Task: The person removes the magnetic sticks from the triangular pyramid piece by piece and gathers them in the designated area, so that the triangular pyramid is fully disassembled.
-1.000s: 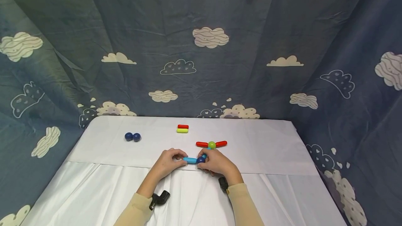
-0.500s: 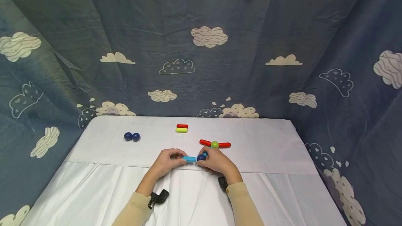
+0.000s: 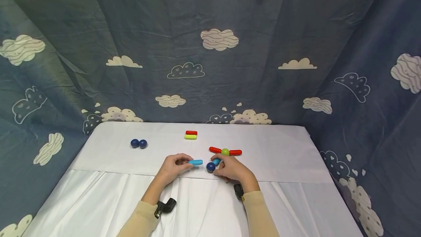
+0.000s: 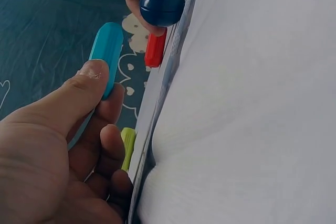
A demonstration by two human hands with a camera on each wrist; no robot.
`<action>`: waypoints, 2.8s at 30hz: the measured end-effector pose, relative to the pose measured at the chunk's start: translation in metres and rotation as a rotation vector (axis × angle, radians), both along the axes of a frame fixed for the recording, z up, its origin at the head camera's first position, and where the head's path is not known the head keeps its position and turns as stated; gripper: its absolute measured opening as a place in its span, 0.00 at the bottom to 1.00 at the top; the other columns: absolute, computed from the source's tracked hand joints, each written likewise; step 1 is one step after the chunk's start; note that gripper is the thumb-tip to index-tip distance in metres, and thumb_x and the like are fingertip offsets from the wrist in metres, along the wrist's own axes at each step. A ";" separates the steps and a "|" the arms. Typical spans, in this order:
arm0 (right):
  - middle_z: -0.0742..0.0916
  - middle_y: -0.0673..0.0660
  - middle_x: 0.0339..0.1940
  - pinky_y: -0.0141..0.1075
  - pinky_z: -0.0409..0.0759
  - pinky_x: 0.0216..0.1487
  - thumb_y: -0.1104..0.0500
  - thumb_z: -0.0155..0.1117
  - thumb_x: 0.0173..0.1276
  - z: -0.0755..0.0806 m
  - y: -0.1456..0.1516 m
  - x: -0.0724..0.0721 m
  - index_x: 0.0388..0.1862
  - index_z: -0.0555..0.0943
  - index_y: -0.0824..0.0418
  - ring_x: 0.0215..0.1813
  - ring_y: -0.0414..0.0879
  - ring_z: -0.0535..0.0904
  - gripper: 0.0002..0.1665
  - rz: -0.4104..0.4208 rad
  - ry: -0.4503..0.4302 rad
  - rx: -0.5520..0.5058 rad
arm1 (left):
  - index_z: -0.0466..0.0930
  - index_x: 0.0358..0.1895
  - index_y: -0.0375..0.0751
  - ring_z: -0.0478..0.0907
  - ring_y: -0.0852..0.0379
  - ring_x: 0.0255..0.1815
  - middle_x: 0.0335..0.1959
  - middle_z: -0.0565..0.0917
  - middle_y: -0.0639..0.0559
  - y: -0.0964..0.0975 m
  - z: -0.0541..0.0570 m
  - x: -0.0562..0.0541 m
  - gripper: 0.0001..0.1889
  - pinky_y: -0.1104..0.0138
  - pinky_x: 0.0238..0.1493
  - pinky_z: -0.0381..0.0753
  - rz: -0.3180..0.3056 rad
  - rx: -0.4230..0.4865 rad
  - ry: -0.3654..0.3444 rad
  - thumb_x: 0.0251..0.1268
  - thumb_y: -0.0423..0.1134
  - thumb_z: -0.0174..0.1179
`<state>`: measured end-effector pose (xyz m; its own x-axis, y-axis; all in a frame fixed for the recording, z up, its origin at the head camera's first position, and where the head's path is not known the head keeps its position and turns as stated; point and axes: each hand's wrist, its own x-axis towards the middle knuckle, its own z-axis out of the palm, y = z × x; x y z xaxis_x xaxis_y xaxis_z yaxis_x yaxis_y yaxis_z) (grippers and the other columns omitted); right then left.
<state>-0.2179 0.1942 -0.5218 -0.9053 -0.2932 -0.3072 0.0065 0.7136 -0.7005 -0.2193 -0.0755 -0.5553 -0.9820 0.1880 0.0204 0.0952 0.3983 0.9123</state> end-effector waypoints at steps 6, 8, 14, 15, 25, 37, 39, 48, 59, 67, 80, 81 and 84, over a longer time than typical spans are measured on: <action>0.82 0.52 0.20 0.33 0.72 0.24 0.63 0.62 0.74 -0.002 0.000 0.000 0.67 0.80 0.50 0.16 0.46 0.74 0.24 -0.004 0.022 0.006 | 0.92 0.45 0.56 0.76 0.57 0.36 0.34 0.86 0.58 -0.003 -0.001 0.000 0.08 0.68 0.39 0.75 0.030 0.011 -0.004 0.64 0.46 0.77; 0.82 0.52 0.20 0.33 0.73 0.23 0.63 0.61 0.75 -0.004 -0.001 0.000 0.66 0.81 0.50 0.16 0.46 0.74 0.22 -0.014 0.033 0.018 | 0.92 0.44 0.56 0.75 0.57 0.36 0.34 0.86 0.58 -0.005 -0.001 -0.001 0.08 0.69 0.39 0.75 0.049 0.016 0.002 0.64 0.46 0.77; 0.82 0.52 0.19 0.33 0.75 0.24 0.63 0.63 0.77 -0.006 -0.006 -0.001 0.62 0.83 0.51 0.15 0.45 0.73 0.17 -0.049 0.071 0.039 | 0.92 0.45 0.51 0.77 0.59 0.36 0.34 0.87 0.56 -0.009 0.003 -0.007 0.08 0.72 0.39 0.77 0.128 0.061 0.040 0.64 0.43 0.76; 0.82 0.52 0.19 0.33 0.75 0.24 0.62 0.63 0.78 -0.006 -0.006 -0.002 0.61 0.83 0.51 0.15 0.45 0.73 0.17 -0.052 0.076 0.038 | 0.91 0.45 0.51 0.78 0.59 0.36 0.35 0.87 0.56 -0.010 0.005 -0.008 0.08 0.71 0.39 0.78 0.141 0.069 0.045 0.64 0.43 0.76; 0.82 0.52 0.18 0.32 0.76 0.24 0.60 0.66 0.78 -0.006 -0.011 -0.001 0.57 0.84 0.55 0.15 0.44 0.73 0.12 -0.042 0.083 0.017 | 0.92 0.43 0.50 0.82 0.59 0.41 0.37 0.90 0.54 -0.016 0.016 -0.022 0.08 0.69 0.43 0.79 0.243 0.066 0.102 0.64 0.43 0.76; 0.82 0.51 0.17 0.30 0.74 0.23 0.59 0.67 0.78 -0.006 -0.011 0.000 0.56 0.83 0.55 0.14 0.43 0.72 0.11 -0.029 0.079 0.004 | 0.92 0.44 0.46 0.83 0.57 0.41 0.37 0.91 0.52 -0.007 0.030 -0.056 0.10 0.69 0.39 0.77 0.299 0.084 0.070 0.60 0.41 0.79; 0.82 0.51 0.17 0.30 0.73 0.23 0.59 0.67 0.78 -0.006 -0.011 -0.001 0.56 0.83 0.55 0.14 0.43 0.72 0.11 -0.026 0.082 -0.001 | 0.92 0.43 0.45 0.83 0.58 0.39 0.37 0.92 0.51 -0.007 0.032 -0.062 0.10 0.70 0.37 0.78 0.307 0.089 0.071 0.60 0.40 0.79; 0.82 0.51 0.17 0.30 0.73 0.22 0.59 0.66 0.78 -0.006 -0.009 -0.001 0.56 0.83 0.56 0.14 0.43 0.72 0.11 -0.019 0.083 -0.008 | 0.93 0.40 0.45 0.85 0.56 0.40 0.37 0.92 0.49 -0.005 0.025 -0.082 0.07 0.69 0.39 0.80 0.303 0.067 0.037 0.61 0.41 0.78; 0.82 0.51 0.17 0.30 0.73 0.22 0.59 0.66 0.78 -0.006 -0.009 -0.001 0.56 0.83 0.56 0.14 0.44 0.73 0.11 -0.023 0.076 -0.013 | 0.93 0.38 0.42 0.80 0.58 0.35 0.35 0.90 0.49 -0.004 -0.002 -0.088 0.07 0.69 0.39 0.77 0.286 -0.041 0.090 0.60 0.38 0.79; 0.83 0.52 0.18 0.30 0.75 0.23 0.60 0.66 0.78 -0.008 -0.009 -0.002 0.63 0.82 0.57 0.15 0.43 0.74 0.17 -0.024 0.056 -0.008 | 0.93 0.39 0.42 0.80 0.58 0.32 0.32 0.91 0.50 -0.003 -0.008 -0.088 0.07 0.67 0.40 0.78 0.291 -0.120 0.119 0.59 0.38 0.79; 0.83 0.52 0.18 0.31 0.75 0.24 0.60 0.66 0.78 -0.007 -0.008 -0.003 0.61 0.83 0.57 0.15 0.44 0.73 0.16 -0.047 0.050 -0.022 | 0.92 0.40 0.40 0.82 0.58 0.32 0.33 0.92 0.47 0.001 -0.004 -0.089 0.09 0.67 0.41 0.79 0.317 -0.134 0.168 0.57 0.36 0.80; 0.83 0.52 0.18 0.31 0.75 0.24 0.60 0.66 0.78 -0.007 -0.008 -0.003 0.61 0.83 0.58 0.15 0.44 0.73 0.16 -0.044 0.056 -0.022 | 0.92 0.40 0.40 0.82 0.58 0.32 0.33 0.92 0.47 0.001 -0.004 -0.089 0.10 0.67 0.41 0.79 0.319 -0.135 0.167 0.57 0.37 0.80; 0.82 0.51 0.18 0.30 0.75 0.23 0.60 0.66 0.78 -0.007 -0.008 -0.002 0.61 0.83 0.58 0.15 0.43 0.74 0.16 -0.036 0.066 -0.017 | 0.92 0.41 0.40 0.81 0.57 0.33 0.34 0.92 0.47 0.001 -0.004 -0.089 0.10 0.67 0.41 0.79 0.323 -0.133 0.162 0.57 0.37 0.80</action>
